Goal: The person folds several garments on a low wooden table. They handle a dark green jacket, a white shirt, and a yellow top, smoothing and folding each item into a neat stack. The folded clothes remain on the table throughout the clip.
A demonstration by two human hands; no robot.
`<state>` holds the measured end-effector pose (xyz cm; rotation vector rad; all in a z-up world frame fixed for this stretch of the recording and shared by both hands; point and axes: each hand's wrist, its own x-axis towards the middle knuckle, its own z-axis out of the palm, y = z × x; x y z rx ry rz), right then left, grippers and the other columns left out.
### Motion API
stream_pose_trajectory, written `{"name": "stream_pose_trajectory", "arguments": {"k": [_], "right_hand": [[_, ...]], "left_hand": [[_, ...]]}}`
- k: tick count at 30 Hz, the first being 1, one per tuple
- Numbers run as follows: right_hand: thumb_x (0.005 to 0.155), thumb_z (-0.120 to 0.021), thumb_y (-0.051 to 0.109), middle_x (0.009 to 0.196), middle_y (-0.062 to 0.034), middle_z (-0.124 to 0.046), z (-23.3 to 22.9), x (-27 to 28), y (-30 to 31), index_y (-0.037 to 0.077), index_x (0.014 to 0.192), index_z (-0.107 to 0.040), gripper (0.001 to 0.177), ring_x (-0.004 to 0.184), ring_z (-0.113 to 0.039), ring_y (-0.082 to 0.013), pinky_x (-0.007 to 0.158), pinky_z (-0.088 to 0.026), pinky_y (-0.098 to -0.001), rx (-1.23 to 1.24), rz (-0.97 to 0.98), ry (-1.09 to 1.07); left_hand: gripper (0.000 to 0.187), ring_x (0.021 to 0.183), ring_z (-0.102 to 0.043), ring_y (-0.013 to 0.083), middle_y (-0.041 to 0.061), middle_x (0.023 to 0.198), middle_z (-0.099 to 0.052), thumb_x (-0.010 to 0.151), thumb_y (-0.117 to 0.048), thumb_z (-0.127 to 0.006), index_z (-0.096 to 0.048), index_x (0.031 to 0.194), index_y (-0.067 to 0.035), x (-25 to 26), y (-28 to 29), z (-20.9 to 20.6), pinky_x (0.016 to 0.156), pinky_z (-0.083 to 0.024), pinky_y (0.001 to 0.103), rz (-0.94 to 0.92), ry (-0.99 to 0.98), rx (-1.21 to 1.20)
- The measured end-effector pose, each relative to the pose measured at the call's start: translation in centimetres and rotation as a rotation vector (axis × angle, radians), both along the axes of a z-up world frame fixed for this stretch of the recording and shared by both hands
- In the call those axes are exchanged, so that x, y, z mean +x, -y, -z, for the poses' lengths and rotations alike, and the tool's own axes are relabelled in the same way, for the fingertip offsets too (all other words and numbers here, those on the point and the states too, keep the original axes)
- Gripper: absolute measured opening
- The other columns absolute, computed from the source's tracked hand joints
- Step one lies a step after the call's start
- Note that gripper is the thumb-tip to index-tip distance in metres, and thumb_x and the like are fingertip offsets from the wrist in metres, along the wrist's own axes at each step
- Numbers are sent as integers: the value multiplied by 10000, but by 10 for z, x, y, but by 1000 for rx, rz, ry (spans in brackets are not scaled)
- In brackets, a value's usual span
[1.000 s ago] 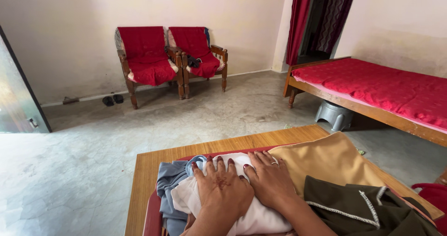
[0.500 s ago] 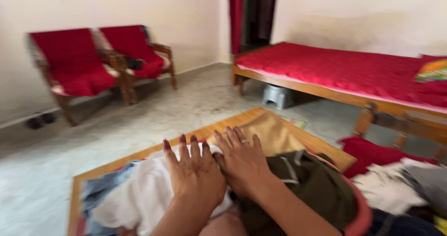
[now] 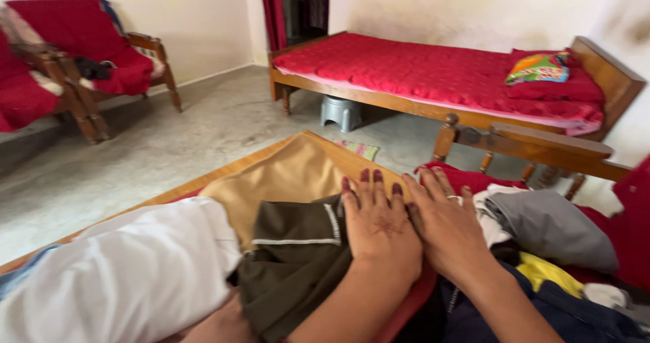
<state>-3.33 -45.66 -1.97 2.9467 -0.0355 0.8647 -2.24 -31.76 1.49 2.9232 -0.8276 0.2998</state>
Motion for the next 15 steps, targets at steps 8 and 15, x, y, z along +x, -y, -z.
{"name": "stream_pose_trajectory", "arguments": {"k": [8, 15], "right_hand": [[970, -429, 340, 1597, -88, -345, 48, -61, 116, 244, 1551, -415, 589, 1505, -244, -324, 1113, -248, -666, 84, 228, -67], [960, -407, 381, 1598, -64, -377, 123, -101, 213, 207, 1531, -376, 598, 1522, -294, -265, 1120, -314, -653, -68, 472, -126]], "left_hand": [[716, 1561, -21, 408, 199, 1690, -100, 960, -357, -396, -215, 1593, -77, -29, 128, 47, 1168, 82, 635, 177, 55, 9], [738, 1566, -73, 351, 152, 1684, -169, 904, -331, -475, -287, 1580, -100, -45, 209, 127, 1217, 64, 597, 451, -49, -258]]}}
